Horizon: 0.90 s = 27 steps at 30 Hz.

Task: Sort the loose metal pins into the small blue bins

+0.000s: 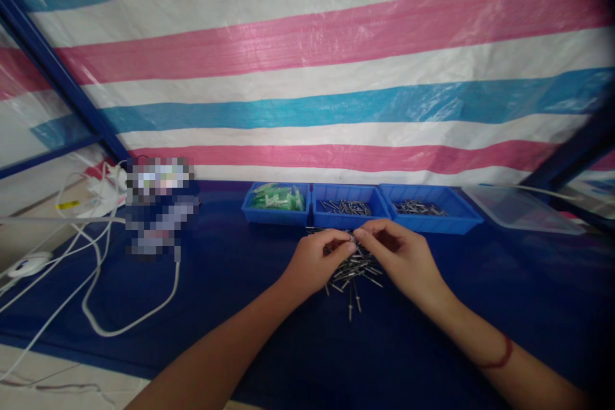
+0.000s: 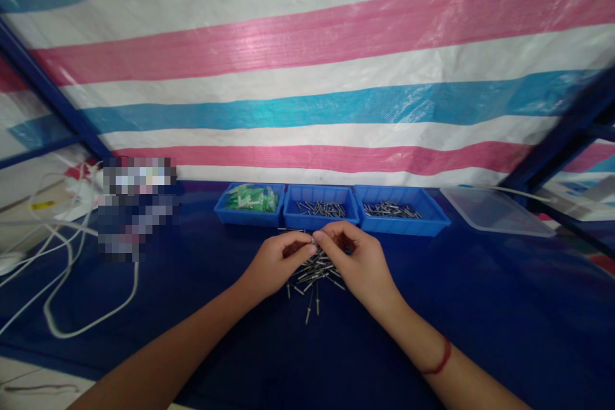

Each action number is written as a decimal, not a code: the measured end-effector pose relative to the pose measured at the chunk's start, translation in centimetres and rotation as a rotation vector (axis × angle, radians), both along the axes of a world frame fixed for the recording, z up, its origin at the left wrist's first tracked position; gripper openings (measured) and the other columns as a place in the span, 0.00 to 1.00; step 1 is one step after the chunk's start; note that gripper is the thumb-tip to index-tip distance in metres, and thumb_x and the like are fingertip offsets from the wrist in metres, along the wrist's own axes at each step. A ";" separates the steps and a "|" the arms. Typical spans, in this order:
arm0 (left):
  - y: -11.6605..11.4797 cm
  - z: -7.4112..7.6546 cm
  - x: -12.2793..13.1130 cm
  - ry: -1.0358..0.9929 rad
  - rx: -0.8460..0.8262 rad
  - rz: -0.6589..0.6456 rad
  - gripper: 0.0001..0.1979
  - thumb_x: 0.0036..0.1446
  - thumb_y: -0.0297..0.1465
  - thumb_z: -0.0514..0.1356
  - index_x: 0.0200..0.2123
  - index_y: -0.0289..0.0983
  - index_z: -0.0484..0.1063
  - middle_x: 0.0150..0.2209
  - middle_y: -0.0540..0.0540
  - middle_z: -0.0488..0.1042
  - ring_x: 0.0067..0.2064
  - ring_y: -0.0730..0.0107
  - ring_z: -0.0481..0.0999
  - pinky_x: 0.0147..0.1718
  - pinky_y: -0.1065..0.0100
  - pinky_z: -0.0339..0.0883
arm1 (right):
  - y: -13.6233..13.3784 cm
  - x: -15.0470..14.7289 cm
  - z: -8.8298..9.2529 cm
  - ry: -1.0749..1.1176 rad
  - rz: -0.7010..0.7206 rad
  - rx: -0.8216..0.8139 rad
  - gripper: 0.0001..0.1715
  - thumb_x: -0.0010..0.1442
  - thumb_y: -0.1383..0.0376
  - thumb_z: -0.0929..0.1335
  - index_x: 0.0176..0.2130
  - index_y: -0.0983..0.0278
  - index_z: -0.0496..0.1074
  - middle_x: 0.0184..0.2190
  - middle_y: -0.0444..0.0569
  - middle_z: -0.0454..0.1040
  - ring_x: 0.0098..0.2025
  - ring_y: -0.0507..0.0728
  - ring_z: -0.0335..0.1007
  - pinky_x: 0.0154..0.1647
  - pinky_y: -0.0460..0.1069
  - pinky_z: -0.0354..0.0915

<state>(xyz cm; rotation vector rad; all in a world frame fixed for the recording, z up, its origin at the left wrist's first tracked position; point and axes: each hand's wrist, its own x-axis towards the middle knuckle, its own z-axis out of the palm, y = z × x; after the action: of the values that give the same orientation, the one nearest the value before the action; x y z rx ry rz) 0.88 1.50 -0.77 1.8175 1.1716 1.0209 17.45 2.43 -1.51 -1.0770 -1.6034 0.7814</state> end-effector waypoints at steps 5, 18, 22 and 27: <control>0.3 -0.1 -0.2 -0.004 0.009 0.045 0.08 0.56 0.33 0.59 0.34 0.34 0.73 0.31 0.49 0.75 0.30 0.73 0.72 0.31 0.73 0.65 | 0.0 0.0 0.2 -0.027 0.054 0.005 0.11 0.57 0.58 0.67 0.34 0.63 0.72 0.33 0.49 0.74 0.33 0.55 0.69 0.34 0.50 0.66; 0.2 0.2 -1.8 0.683 0.308 -0.045 0.20 0.59 0.44 0.54 0.50 0.41 0.71 0.47 0.43 0.70 0.47 0.58 0.67 0.45 0.59 0.62 | 5.7 8.3 0.2 -0.577 -0.625 0.260 0.17 0.58 0.54 0.64 0.34 0.63 0.75 0.31 0.51 0.75 0.31 0.59 0.68 0.33 0.53 0.61; 0.3 -0.2 -1.6 0.733 0.315 -0.013 0.14 0.61 0.39 0.54 0.47 0.42 0.72 0.46 0.45 0.71 0.46 0.60 0.67 0.43 0.62 0.61 | 6.6 9.5 -0.7 -0.768 -0.706 0.321 0.19 0.57 0.53 0.64 0.37 0.64 0.76 0.34 0.56 0.75 0.37 0.64 0.68 0.35 0.57 0.61; 0.4 -0.1 -1.5 0.755 0.324 0.020 0.10 0.62 0.35 0.53 0.39 0.41 0.73 0.42 0.48 0.73 0.43 0.63 0.69 0.38 0.64 0.59 | 5.3 7.1 -0.1 -0.722 -0.487 0.408 0.13 0.58 0.58 0.64 0.37 0.63 0.74 0.35 0.54 0.76 0.39 0.63 0.69 0.42 0.58 0.61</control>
<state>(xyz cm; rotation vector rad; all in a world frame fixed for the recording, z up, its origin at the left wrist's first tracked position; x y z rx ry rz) -0.60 1.91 -0.85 2.5751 1.5097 0.5479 24.57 7.77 -1.66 -1.4416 -1.8470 -0.2970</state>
